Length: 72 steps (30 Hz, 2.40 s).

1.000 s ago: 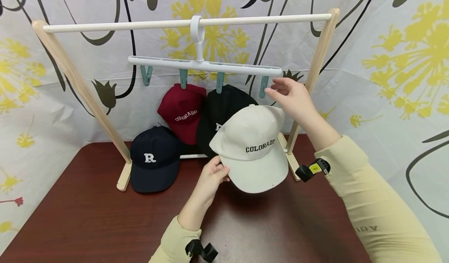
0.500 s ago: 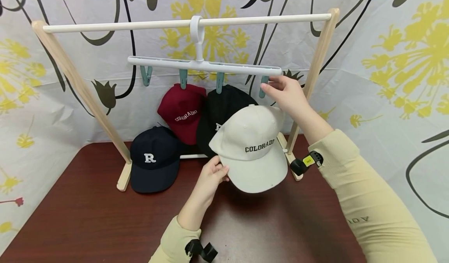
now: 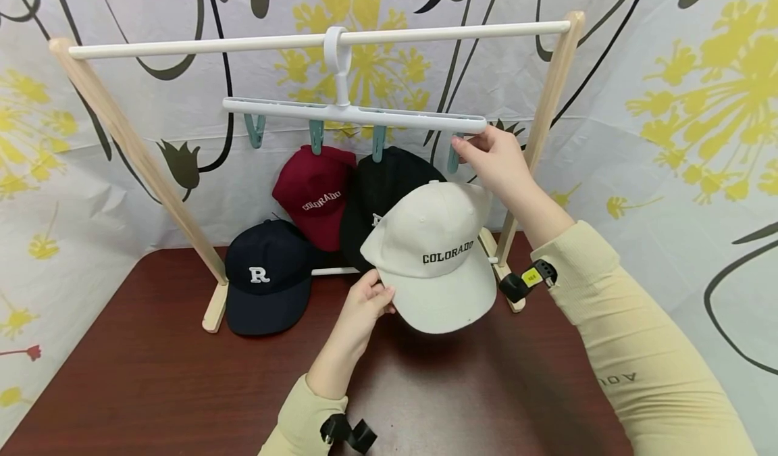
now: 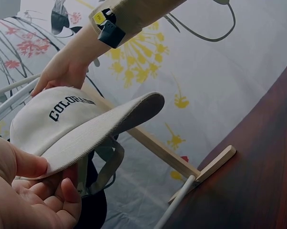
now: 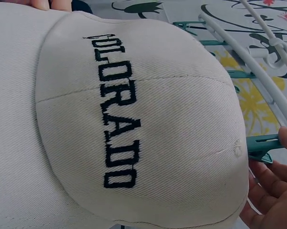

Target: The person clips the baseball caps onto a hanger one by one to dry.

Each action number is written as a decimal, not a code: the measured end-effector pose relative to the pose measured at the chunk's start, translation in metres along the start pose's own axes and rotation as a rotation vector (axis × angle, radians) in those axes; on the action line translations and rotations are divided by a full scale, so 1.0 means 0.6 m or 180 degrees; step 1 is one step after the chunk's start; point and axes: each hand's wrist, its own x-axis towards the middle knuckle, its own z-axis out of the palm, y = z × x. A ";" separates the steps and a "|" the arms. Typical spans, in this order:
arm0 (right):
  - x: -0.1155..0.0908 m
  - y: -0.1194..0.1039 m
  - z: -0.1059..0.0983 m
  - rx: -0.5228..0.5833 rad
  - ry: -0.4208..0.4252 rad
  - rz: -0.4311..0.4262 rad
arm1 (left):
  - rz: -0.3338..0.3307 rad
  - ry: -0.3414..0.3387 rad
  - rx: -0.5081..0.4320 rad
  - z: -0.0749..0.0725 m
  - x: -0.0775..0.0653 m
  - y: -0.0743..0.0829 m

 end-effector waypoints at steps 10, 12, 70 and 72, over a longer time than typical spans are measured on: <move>-0.004 -0.003 -0.002 -0.0005 -0.0036 0.0027 | 0.0038 -0.0034 -0.0024 -0.004 0.001 0.000; -0.004 -0.003 -0.002 0.0023 -0.0026 0.0030 | 0.0047 -0.0034 -0.0022 -0.005 0.001 0.000; -0.025 -0.019 -0.014 0.0306 -0.0083 0.0108 | 0.0140 0.0205 0.0194 -0.012 -0.011 0.030; -0.025 -0.018 -0.014 0.0313 -0.0082 0.0096 | 0.0169 0.0200 0.0163 -0.014 -0.008 0.022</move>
